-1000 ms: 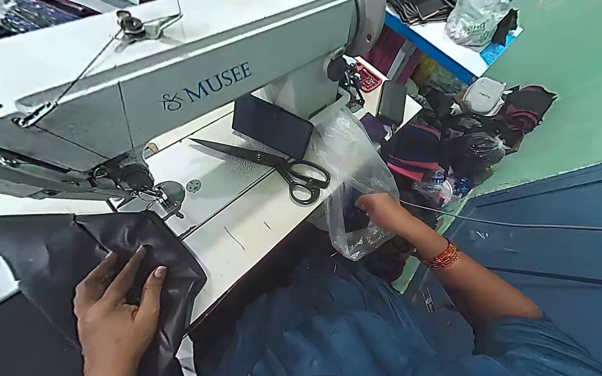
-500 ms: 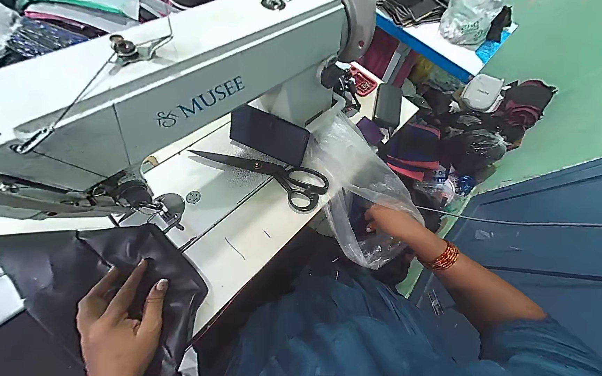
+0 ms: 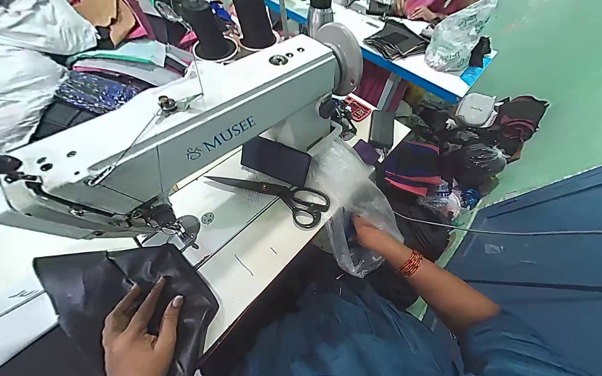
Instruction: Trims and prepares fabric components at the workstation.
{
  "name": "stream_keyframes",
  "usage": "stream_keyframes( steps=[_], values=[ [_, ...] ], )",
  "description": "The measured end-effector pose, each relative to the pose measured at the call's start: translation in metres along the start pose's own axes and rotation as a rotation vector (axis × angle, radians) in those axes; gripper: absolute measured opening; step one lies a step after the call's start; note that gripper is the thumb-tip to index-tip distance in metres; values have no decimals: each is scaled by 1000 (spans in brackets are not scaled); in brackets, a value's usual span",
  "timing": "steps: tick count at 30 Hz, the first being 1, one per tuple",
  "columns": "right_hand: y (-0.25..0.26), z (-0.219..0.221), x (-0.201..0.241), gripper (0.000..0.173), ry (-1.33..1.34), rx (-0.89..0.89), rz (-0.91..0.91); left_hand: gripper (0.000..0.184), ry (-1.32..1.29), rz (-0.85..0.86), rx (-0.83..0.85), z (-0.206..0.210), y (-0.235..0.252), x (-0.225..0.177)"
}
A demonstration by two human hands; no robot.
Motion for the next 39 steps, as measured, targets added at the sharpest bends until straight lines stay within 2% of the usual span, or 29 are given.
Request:
stream_keyframes(
  steps=[1, 3, 6, 9, 11, 12, 13, 14, 16, 17, 19, 21, 24, 27, 28, 29, 31, 33, 34, 36, 39],
  values=[
    [1, 3, -3, 59, -31, -58, 27, 60, 3, -1, 2, 0, 0, 0],
    [2, -3, -5, 45, -37, -93, 45, 60, -4, 0, 2, 0, 0, 1],
    [-7, -27, -2, 42, 166, -155, -122, 60, -62, -12, 130, -6, 5, 5],
    [-19, -47, -4, 39, 266, -158, -139, 66, -64, 29, 300, -30, 18, -12],
    [-23, -42, -3, 47, 162, -33, -42, 65, -66, 124, 225, -50, 30, -51],
    [-20, -32, -6, 58, 93, 23, -23, 63, -92, 191, 162, -55, 33, -76],
    [-15, -19, -9, 69, 55, 45, -30, 58, -131, 265, 109, -56, 34, -105],
    [-10, -7, -11, 72, 10, 25, -43, 54, -176, 340, 84, -52, 32, -135],
    [0, 8, -10, 58, -58, -58, -68, 45, -295, 532, 137, -28, 18, -199],
    [2, 10, -7, 50, -63, -55, -54, 41, -337, 657, 224, -10, 8, -229],
    [-1, 5, 0, 45, 20, -29, -55, 32, -363, 858, 392, 26, -10, -271],
    [-11, -11, 1, 46, 146, -115, -127, 35, -292, 974, 439, 58, -18, -296],
    [-26, -45, -2, 42, 472, -230, -164, 43, -25, 1077, 528, 105, -21, -306],
    [-28, -65, -13, 38, 723, -293, -127, 53, 163, 1016, 837, 138, -19, -296],
    [-26, -67, -16, 38, 790, -301, -112, 56, 195, 991, 886, 141, -19, -293],
    [-23, -67, -18, 38, 847, -306, -120, 57, 185, 963, 876, 141, -19, -290],
    [-17, -69, -16, 34, 972, -321, -187, 54, 73, 891, 732, 134, -15, -288],
    [-14, -72, -11, 31, 1062, -321, -227, 43, -113, 762, 589, 123, -8, -290],
    [-15, -74, -7, 30, 1086, -316, -232, 39, -186, 705, 578, 118, -4, -293],
    [-19, -77, 1, 29, 1125, -282, -230, 39, -304, 632, 656, 114, 2, -302],
    [-29, -75, 11, 31, 1204, -197, -205, 52, -399, 601, 862, 117, 4, -322]
  ],
)
Point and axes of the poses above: each hand's wrist, its own y-axis towards the middle knuckle, its own z-axis out of the palm, x = y × z, the point moved 6 cm from there along y, towards the middle knuckle, and after that the axes turned 14 degrees about y, right-handed, at the moved point
